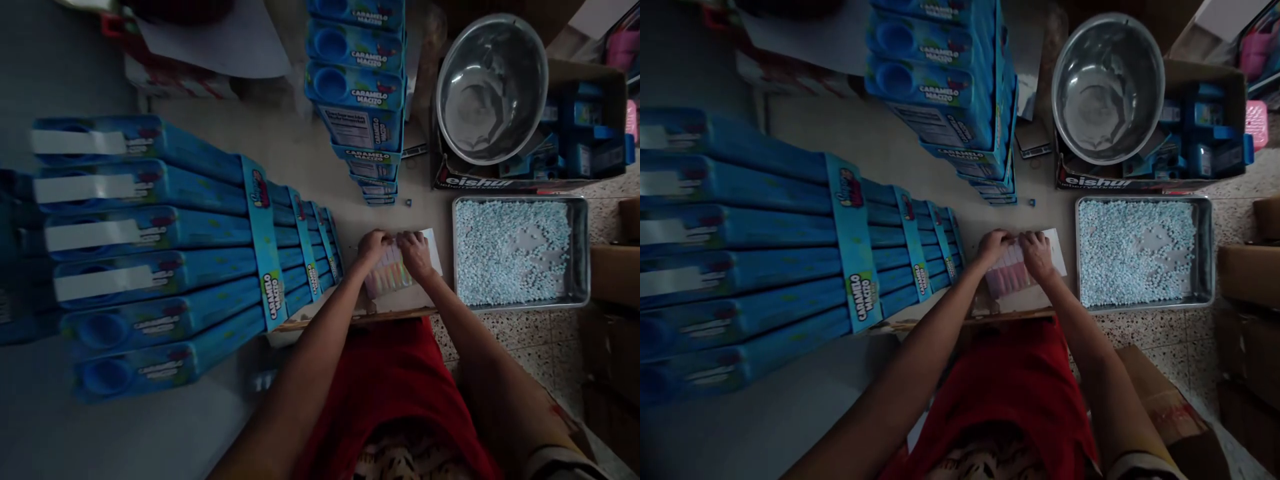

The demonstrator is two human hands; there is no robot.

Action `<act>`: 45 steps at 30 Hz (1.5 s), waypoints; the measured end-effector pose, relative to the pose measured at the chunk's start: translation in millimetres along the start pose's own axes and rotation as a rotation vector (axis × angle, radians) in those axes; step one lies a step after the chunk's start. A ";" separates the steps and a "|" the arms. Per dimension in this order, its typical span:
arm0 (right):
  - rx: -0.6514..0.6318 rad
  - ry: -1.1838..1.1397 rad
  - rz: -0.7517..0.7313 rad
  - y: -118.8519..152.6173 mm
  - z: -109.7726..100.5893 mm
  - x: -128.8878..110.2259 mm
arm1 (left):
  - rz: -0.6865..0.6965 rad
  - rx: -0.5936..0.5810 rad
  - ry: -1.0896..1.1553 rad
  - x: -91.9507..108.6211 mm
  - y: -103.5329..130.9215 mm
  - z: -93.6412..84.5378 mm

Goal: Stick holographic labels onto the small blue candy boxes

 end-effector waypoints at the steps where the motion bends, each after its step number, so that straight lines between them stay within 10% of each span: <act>1: 0.002 0.003 -0.022 2.6 4.2 -0.9 | -0.017 -0.002 0.006 -1.9 -0.8 1.6; 11: 0.058 -0.047 -0.078 65.5 -2.4 -11.2 | -0.052 -0.025 0.012 -2.7 16.5 -0.6; 16: 0.218 -0.072 0.125 96.5 -44.6 -30.8 | 0.052 0.105 -0.037 10.6 33.6 -4.6; 21: 0.331 -0.630 0.333 139.0 -102.0 -52.4 | 0.140 0.274 0.329 22.4 79.0 -20.1; 26: 0.301 -1.139 0.345 165.7 -155.5 -77.1 | -0.046 -0.511 1.039 33.8 158.9 -4.0; 29: 0.277 -1.204 0.371 176.5 -177.8 -85.6 | 0.012 -0.679 1.220 48.9 202.0 -11.6; 37: 0.316 -1.119 0.437 206.7 -212.7 -111.9 | 0.135 -0.105 1.107 45.0 300.3 -84.3; 41: 0.338 -1.103 0.303 177.5 -235.4 -163.6 | 0.253 0.262 0.945 25.6 350.9 -168.5; 45: 0.347 -0.954 0.076 112.2 -261.9 -234.8 | 0.245 0.565 0.799 -2.2 354.1 -263.5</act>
Point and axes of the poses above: each hand's wrist, its own y-axis away from the middle knuckle, its own z-axis out of the palm, x = y × z, the point moved 5 cm from there along -y, towards the middle knuckle, and after that the axes turned 9 degrees about -z, right-handed, at the moved point
